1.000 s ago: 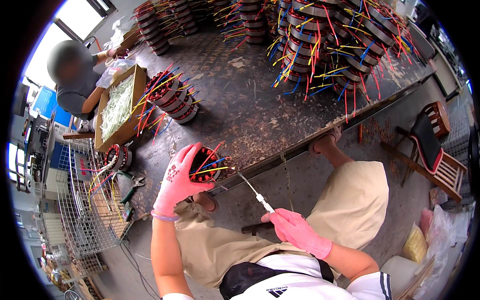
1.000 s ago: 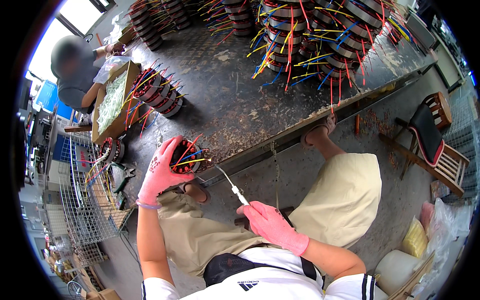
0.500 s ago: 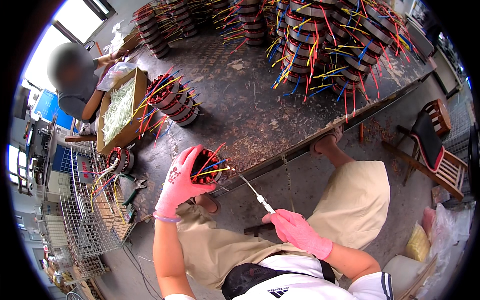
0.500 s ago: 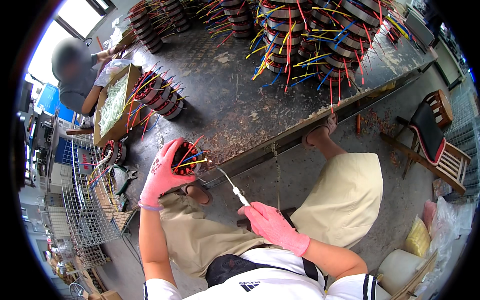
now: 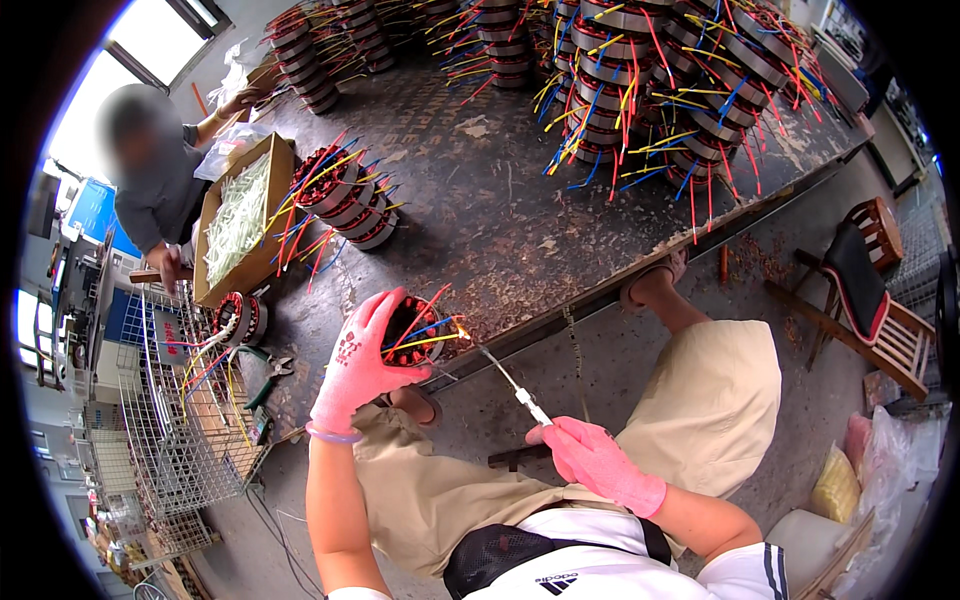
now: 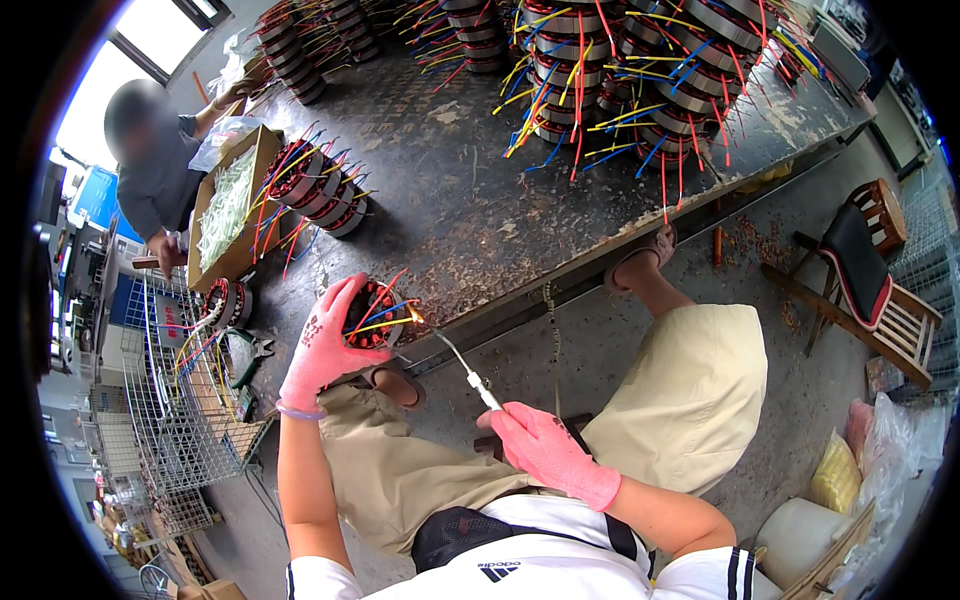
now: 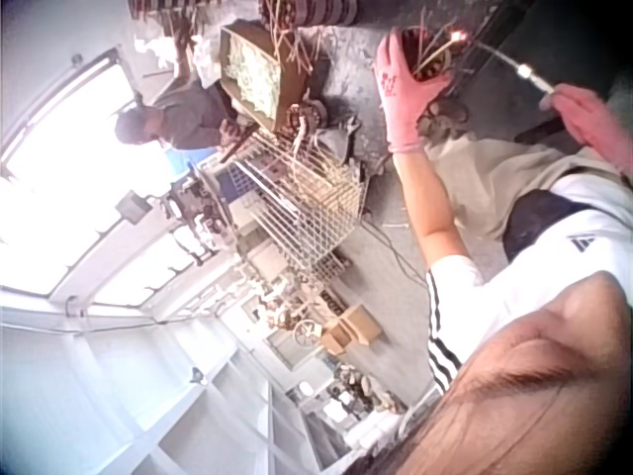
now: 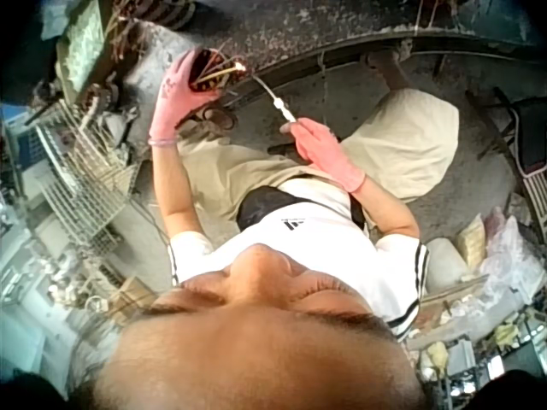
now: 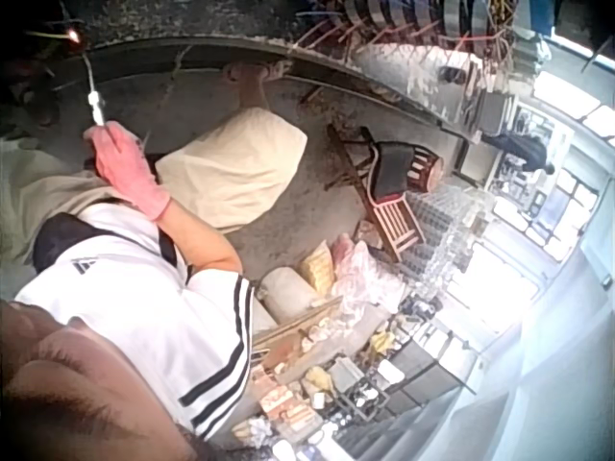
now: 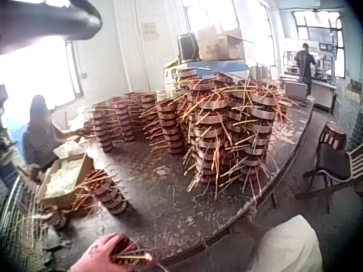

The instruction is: The person uses a lighter to apply heat to wire ends on a stator component and then places the finished component onto a stack on the table.

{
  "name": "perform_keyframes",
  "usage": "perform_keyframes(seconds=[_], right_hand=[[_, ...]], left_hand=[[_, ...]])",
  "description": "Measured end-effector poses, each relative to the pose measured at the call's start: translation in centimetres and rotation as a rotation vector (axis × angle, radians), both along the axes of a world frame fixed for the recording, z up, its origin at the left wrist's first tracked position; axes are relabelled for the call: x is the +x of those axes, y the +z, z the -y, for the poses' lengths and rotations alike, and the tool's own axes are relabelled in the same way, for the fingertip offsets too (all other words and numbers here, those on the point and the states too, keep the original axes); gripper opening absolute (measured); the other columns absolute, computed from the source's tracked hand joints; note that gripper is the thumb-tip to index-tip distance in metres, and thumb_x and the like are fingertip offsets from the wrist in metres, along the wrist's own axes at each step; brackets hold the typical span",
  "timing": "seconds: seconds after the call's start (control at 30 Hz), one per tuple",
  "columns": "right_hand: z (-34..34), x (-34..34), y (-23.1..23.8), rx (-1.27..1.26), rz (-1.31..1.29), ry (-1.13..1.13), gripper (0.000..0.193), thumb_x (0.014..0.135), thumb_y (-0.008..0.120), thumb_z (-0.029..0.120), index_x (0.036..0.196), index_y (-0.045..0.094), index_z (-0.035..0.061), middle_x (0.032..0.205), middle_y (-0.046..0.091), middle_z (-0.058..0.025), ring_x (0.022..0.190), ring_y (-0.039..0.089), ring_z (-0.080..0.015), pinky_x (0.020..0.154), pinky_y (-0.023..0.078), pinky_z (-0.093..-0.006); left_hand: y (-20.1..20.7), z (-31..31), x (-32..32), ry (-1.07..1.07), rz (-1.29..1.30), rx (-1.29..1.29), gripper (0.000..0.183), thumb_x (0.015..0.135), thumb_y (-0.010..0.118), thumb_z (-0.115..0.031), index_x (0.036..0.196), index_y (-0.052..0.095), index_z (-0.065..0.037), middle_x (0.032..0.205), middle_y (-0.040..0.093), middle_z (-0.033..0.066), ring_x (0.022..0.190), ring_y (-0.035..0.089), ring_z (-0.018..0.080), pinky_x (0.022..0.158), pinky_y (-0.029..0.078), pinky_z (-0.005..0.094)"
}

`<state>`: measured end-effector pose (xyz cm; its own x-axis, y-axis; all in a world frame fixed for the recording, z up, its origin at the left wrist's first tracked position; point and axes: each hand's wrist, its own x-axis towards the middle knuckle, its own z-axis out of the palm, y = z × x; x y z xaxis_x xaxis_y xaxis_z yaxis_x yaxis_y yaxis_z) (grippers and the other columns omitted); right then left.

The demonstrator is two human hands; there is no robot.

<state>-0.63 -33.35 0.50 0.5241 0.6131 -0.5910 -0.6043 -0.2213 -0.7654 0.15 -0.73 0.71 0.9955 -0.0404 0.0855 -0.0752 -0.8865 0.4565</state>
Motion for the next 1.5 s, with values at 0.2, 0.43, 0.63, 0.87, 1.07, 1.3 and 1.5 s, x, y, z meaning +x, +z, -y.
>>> perform_keyframes(seconds=[0.2, 0.43, 0.63, 0.87, 1.07, 1.3, 1.5], right_hand=[[-0.1, 0.1, 0.2, 0.001, 0.033, 0.022, 0.029, 0.103, 0.046, 0.023, 0.108, 0.064, 0.0011, 0.061, 0.043, 0.0024, 0.054, 0.039, -0.0055, 0.05, 0.033, -0.0241], [0.0, -0.1, -0.1, 0.001, -0.001, 0.0, 0.03, 0.104, 0.046, 0.024, 0.108, 0.065, 0.0014, 0.062, 0.044, 0.0021, 0.054, 0.041, -0.0059, 0.051, 0.034, -0.0242], [0.1, 0.0, -0.2, 0.01, -0.002, 0.003, 0.03, 0.103, 0.046, 0.024, 0.109, 0.065, 0.0015, 0.062, 0.045, 0.0018, 0.054, 0.041, -0.0059, 0.05, 0.034, -0.0244], [0.1, -0.2, -0.5, -0.008, -0.023, -0.015, 0.03, 0.103, 0.046, 0.024, 0.109, 0.065, 0.0011, 0.062, 0.044, 0.002, 0.054, 0.041, -0.0057, 0.05, 0.034, -0.0243], [0.0, -0.1, -0.3, -0.004, 0.015, 0.005, 0.03, 0.103, 0.046, 0.024, 0.109, 0.065, 0.0016, 0.061, 0.044, 0.0016, 0.054, 0.041, -0.0059, 0.05, 0.034, -0.0242], [0.0, 0.0, 0.0, -0.008, 0.018, 0.01, 0.031, 0.103, 0.046, 0.025, 0.109, 0.065, 0.0013, 0.062, 0.045, 0.0015, 0.055, 0.042, -0.0059, 0.051, 0.035, -0.0242], [-0.1, 0.2, 0.5, -0.027, 0.02, 0.023, 0.031, 0.103, 0.046, 0.025, 0.109, 0.064, 0.001, 0.063, 0.045, 0.0015, 0.055, 0.043, -0.006, 0.051, 0.036, -0.0242]], left_hand=[[0.1, 0.0, 0.0, 0.001, 0.001, -0.005, 0.1, 0.052, 0.089, -0.021, 0.14, 0.044, 0.0, 0.137, 0.049, 0.019, 0.125, 0.049, 0.0374, 0.107, 0.04, 0.043], [0.2, 0.2, 0.0, 0.014, -0.013, -0.011, 0.1, 0.052, 0.088, -0.02, 0.14, 0.045, 0.0, 0.136, 0.049, 0.0193, 0.126, 0.049, 0.0374, 0.107, 0.04, 0.0429], [0.2, 0.1, 0.0, 0.014, -0.019, -0.006, 0.1, 0.053, 0.088, -0.021, 0.14, 0.044, 0.0, 0.137, 0.049, 0.0193, 0.126, 0.049, 0.0375, 0.107, 0.039, 0.043], [0.1, 0.1, 0.0, 0.005, -0.01, -0.002, 0.1, 0.053, 0.088, -0.021, 0.14, 0.044, 0.0, 0.137, 0.049, 0.0198, 0.126, 0.048, 0.0376, 0.107, 0.039, 0.0432], [-0.1, -0.1, 0.0, -0.004, 0.0, -0.008, 0.1, 0.053, 0.089, -0.022, 0.14, 0.044, 0.0, 0.137, 0.049, 0.0194, 0.126, 0.049, 0.0378, 0.107, 0.04, 0.0433], [-0.2, -0.1, 0.1, -0.001, 0.004, -0.009, 0.099, 0.053, 0.089, -0.021, 0.139, 0.045, 0.0, 0.137, 0.049, 0.0192, 0.125, 0.049, 0.0378, 0.107, 0.04, 0.0431], [0.1, 0.1, 0.0, 0.0, -0.008, -0.012, 0.098, 0.054, 0.088, -0.021, 0.139, 0.044, 0.001, 0.136, 0.049, 0.0191, 0.126, 0.049, 0.0376, 0.107, 0.04, 0.0429]])
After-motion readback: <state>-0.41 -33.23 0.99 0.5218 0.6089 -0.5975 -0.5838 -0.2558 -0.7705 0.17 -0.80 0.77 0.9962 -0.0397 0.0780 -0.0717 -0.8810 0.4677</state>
